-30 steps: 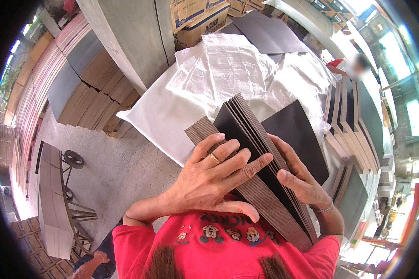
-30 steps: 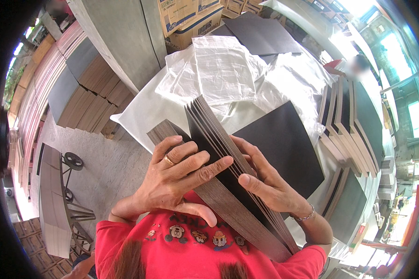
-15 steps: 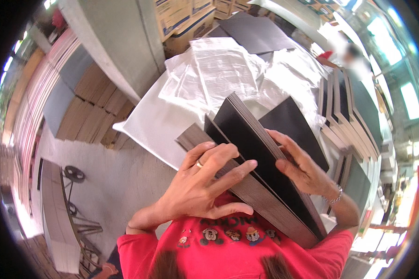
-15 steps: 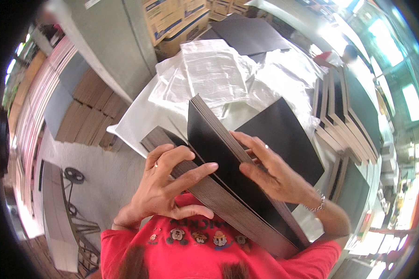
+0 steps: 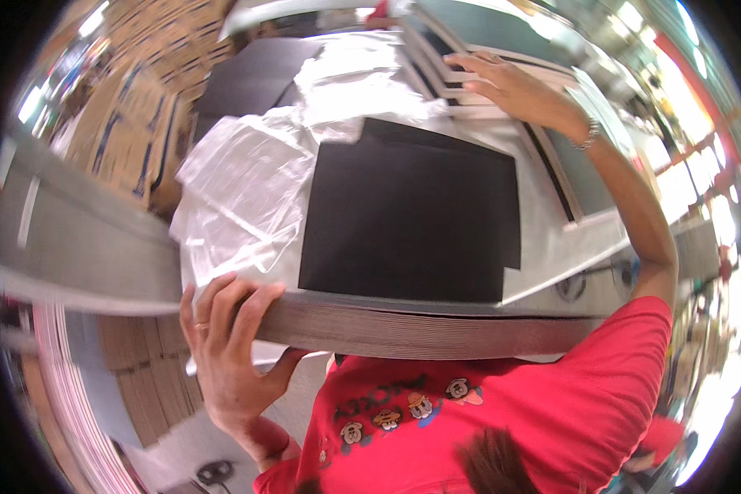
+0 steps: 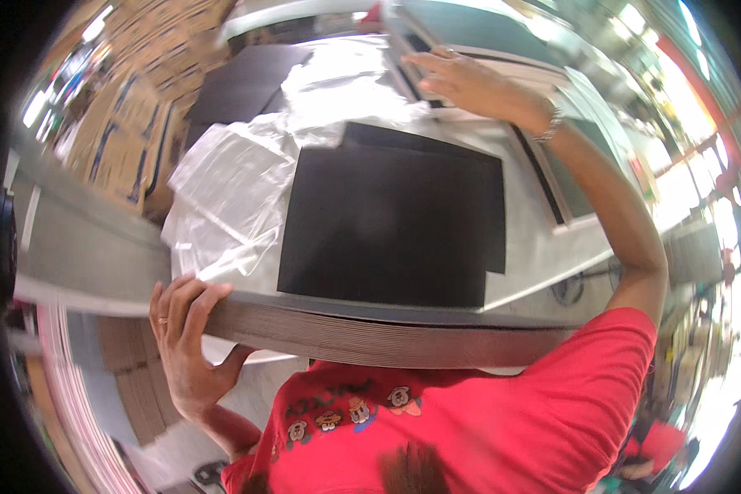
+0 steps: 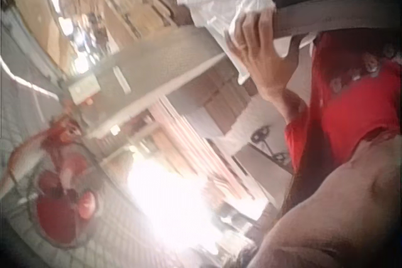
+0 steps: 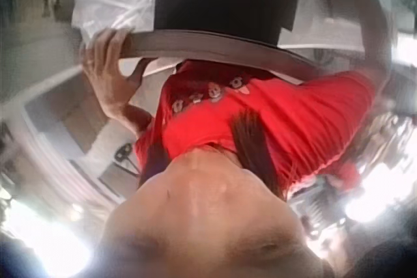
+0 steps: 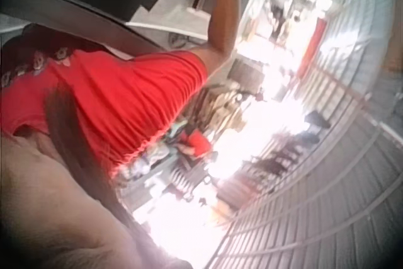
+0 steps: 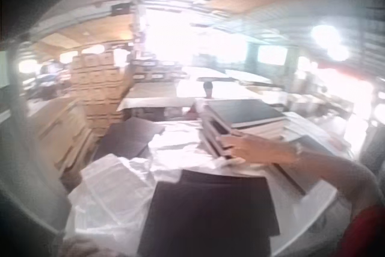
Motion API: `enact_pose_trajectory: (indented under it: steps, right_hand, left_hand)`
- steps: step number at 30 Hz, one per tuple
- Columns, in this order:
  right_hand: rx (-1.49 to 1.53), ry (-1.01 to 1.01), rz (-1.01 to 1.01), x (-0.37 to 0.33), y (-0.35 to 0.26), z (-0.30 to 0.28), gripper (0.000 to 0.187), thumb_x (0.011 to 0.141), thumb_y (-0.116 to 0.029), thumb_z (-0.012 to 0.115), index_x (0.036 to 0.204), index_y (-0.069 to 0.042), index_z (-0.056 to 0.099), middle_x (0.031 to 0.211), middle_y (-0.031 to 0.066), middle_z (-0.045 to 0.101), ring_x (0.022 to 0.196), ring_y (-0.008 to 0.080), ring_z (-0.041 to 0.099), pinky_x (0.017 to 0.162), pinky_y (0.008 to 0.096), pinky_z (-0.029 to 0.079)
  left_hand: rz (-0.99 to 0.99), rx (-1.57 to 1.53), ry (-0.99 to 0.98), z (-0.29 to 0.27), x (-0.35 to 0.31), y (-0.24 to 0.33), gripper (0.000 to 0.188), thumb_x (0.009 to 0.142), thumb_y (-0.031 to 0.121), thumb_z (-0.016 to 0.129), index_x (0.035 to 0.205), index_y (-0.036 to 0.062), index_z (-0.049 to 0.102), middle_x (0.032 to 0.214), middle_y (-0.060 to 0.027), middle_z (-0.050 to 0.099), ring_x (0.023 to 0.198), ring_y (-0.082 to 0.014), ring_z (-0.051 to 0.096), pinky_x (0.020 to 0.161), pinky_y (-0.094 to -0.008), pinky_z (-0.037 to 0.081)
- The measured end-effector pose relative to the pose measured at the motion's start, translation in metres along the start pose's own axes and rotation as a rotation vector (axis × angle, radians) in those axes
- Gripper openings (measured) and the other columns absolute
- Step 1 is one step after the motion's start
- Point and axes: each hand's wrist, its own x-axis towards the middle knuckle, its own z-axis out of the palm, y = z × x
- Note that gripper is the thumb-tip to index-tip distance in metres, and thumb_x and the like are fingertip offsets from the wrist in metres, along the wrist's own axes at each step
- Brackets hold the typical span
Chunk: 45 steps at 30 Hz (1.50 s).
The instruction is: The person repeatedly picks up stacks of dark rectangular boards from a table, flips them, and places them back down. The person also handles individual boards and stacks them on the table. The activity occurs in a workshop with other workers visible in the background.
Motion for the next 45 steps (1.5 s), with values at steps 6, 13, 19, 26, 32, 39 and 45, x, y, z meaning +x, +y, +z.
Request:
enact_pose_trajectory:
  steps: [6, 13, 19, 26, 32, 39, 45]
  right_hand:
    - [0.518, -0.367, 0.758, -0.264, 0.032, -0.055, 0.050, 0.090, -0.038, 0.057, 0.129, -0.008, 0.051, 0.122, 0.0072, 0.056, 0.107, 0.0182, 0.054, 0.093, 0.0338, 0.043]
    - [0.802, -0.117, 1.416, -0.427, -0.132, 0.081, 0.088, 0.074, -0.036, 0.077, 0.141, -0.002, 0.031, 0.141, 0.0141, 0.037, 0.123, 0.0234, 0.043, 0.107, 0.0369, 0.032]
    - [1.349, 0.243, 1.078, -0.370, -0.150, 0.200, 0.092, 0.069, -0.032, 0.081, 0.139, 0.001, 0.031, 0.143, 0.0129, 0.037, 0.130, 0.0243, 0.035, 0.109, 0.0376, 0.030]
    - [1.423, 0.680, 1.172, -0.356, -0.172, 0.251, 0.093, 0.066, -0.032, 0.084, 0.137, 0.000, 0.034, 0.139, 0.0106, 0.041, 0.130, 0.0212, 0.034, 0.109, 0.0376, 0.026]
    - [1.586, 0.795, 0.928, -0.326, -0.172, 0.196, 0.095, 0.068, -0.034, 0.083, 0.140, -0.001, 0.030, 0.139, 0.0107, 0.040, 0.129, 0.0200, 0.033, 0.107, 0.0354, 0.029]
    - [1.477, 0.866, 1.073, -0.337, -0.150, 0.221, 0.104, 0.068, -0.031, 0.083, 0.145, -0.003, 0.019, 0.144, 0.0156, 0.034, 0.132, 0.0257, 0.031, 0.111, 0.0351, 0.022]
    - [1.622, 0.942, 0.966, -0.430, -0.092, 0.198, 0.092, 0.066, -0.027, 0.084, 0.140, -0.001, 0.034, 0.137, 0.0125, 0.043, 0.129, 0.0233, 0.035, 0.109, 0.0351, 0.024]
  left_hand:
    - [0.028, -0.123, 0.087, 0.018, -0.001, -0.013, 0.066, 0.048, 0.026, 0.084, 0.107, 0.0083, 0.060, 0.105, -0.0104, 0.052, 0.109, -0.0341, 0.047, 0.097, -0.0496, 0.033]
    - [0.253, -0.087, 0.080, 0.005, 0.026, -0.011, 0.052, 0.068, 0.033, 0.080, 0.107, 0.0028, 0.063, 0.101, -0.0161, 0.061, 0.097, -0.0358, 0.054, 0.088, -0.0472, 0.041]
    - [0.414, -0.204, 0.081, 0.041, 0.054, -0.001, 0.055, 0.067, 0.034, 0.080, 0.112, 0.0070, 0.062, 0.106, -0.0167, 0.059, 0.101, -0.0369, 0.053, 0.090, -0.0480, 0.040]
    - [0.490, -0.349, 0.081, 0.069, 0.072, 0.021, 0.060, 0.066, 0.033, 0.081, 0.115, 0.0056, 0.059, 0.109, -0.0166, 0.057, 0.104, -0.0357, 0.052, 0.092, -0.0473, 0.038]
    - [0.410, -0.400, 0.068, 0.089, 0.066, 0.054, 0.065, 0.065, 0.033, 0.081, 0.117, 0.0043, 0.056, 0.110, -0.0164, 0.056, 0.106, -0.0346, 0.050, 0.093, -0.0468, 0.037]
    - [0.200, -0.486, 0.063, 0.126, 0.047, 0.105, 0.070, 0.064, 0.033, 0.082, 0.120, 0.0029, 0.053, 0.112, -0.0163, 0.055, 0.109, -0.0334, 0.049, 0.095, -0.0462, 0.036]
    - [-0.181, -0.604, 0.122, 0.162, 0.016, 0.163, 0.075, 0.063, 0.033, 0.082, 0.123, 0.0016, 0.050, 0.114, -0.0162, 0.053, 0.111, -0.0323, 0.048, 0.097, -0.0456, 0.034]
